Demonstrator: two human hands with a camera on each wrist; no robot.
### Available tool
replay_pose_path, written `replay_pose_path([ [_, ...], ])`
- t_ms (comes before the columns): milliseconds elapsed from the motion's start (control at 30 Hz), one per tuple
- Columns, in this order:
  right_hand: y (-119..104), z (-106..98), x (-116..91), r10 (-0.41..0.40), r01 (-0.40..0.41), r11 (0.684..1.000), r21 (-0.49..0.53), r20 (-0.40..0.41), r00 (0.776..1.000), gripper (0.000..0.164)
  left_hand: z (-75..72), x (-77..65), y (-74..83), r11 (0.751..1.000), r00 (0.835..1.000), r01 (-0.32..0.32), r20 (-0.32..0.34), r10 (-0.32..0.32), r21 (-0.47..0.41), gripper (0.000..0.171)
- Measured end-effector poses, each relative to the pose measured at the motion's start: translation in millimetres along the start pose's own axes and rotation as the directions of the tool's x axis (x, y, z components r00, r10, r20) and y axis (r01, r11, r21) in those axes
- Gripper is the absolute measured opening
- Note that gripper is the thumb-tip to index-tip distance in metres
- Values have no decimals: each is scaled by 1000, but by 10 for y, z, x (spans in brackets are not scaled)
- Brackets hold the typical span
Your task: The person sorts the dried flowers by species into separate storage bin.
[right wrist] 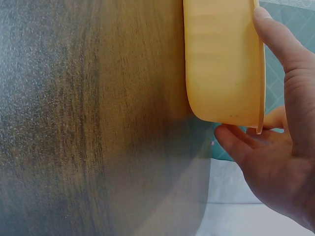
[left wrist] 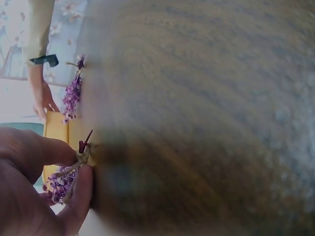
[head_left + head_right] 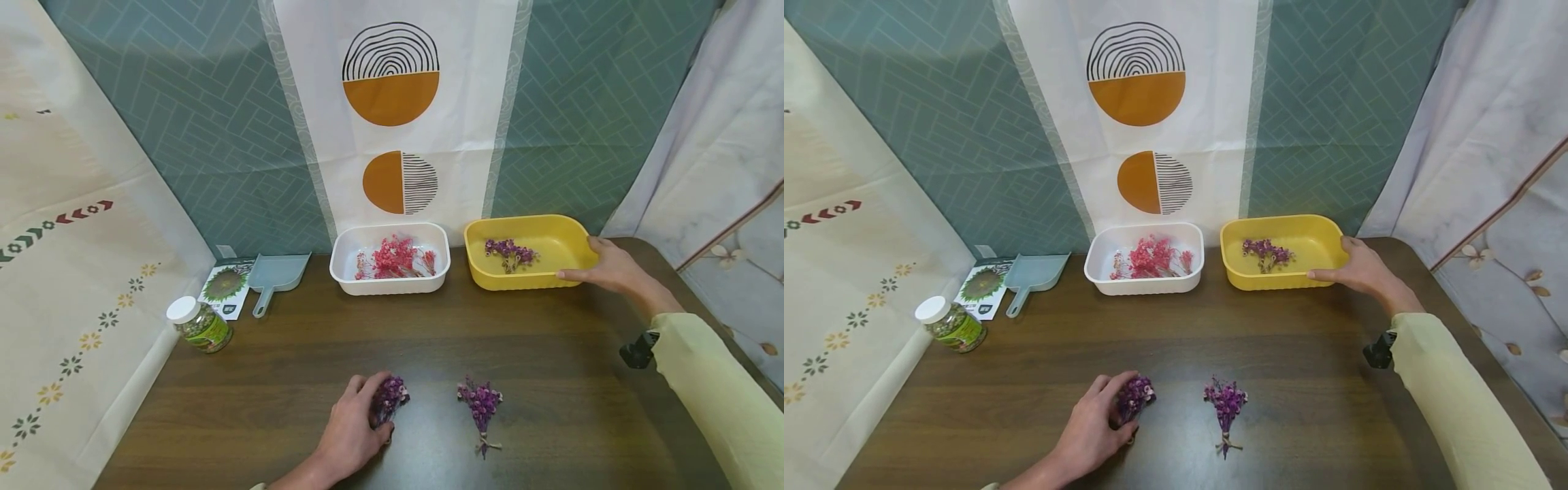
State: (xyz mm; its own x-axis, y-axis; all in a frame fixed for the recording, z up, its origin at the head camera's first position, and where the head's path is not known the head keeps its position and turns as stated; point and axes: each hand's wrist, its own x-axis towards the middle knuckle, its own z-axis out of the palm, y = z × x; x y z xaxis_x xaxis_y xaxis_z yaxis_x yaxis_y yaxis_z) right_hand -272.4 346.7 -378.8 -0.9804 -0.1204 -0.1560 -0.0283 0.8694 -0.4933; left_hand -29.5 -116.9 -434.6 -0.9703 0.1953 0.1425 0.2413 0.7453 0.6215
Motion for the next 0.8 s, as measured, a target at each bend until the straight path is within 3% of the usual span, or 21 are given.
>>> replay_pose_path([
  [167, 13, 5, 7, -20, 20, 1000, -18, -10, 1000, 128, 14, 13, -17, 995, 1000, -31, 3, 31, -94, 69],
  [367, 25, 3, 12, -26, 26, 999, -19, -14, 1000, 128, 26, 59, -9, 983, 992, -117, -62, 109, -140, 73],
  [633, 18, 2, 2, -14, 14, 1000, -11, -13, 1000, 129, 0, 219, 38, 954, 979, -200, -85, 185, -224, 75],
  [800, 10, 4, 4, -20, 20, 1000, -10, -13, 1000, 129, -9, 351, 90, 940, 968, -248, -97, 231, -232, 77],
])
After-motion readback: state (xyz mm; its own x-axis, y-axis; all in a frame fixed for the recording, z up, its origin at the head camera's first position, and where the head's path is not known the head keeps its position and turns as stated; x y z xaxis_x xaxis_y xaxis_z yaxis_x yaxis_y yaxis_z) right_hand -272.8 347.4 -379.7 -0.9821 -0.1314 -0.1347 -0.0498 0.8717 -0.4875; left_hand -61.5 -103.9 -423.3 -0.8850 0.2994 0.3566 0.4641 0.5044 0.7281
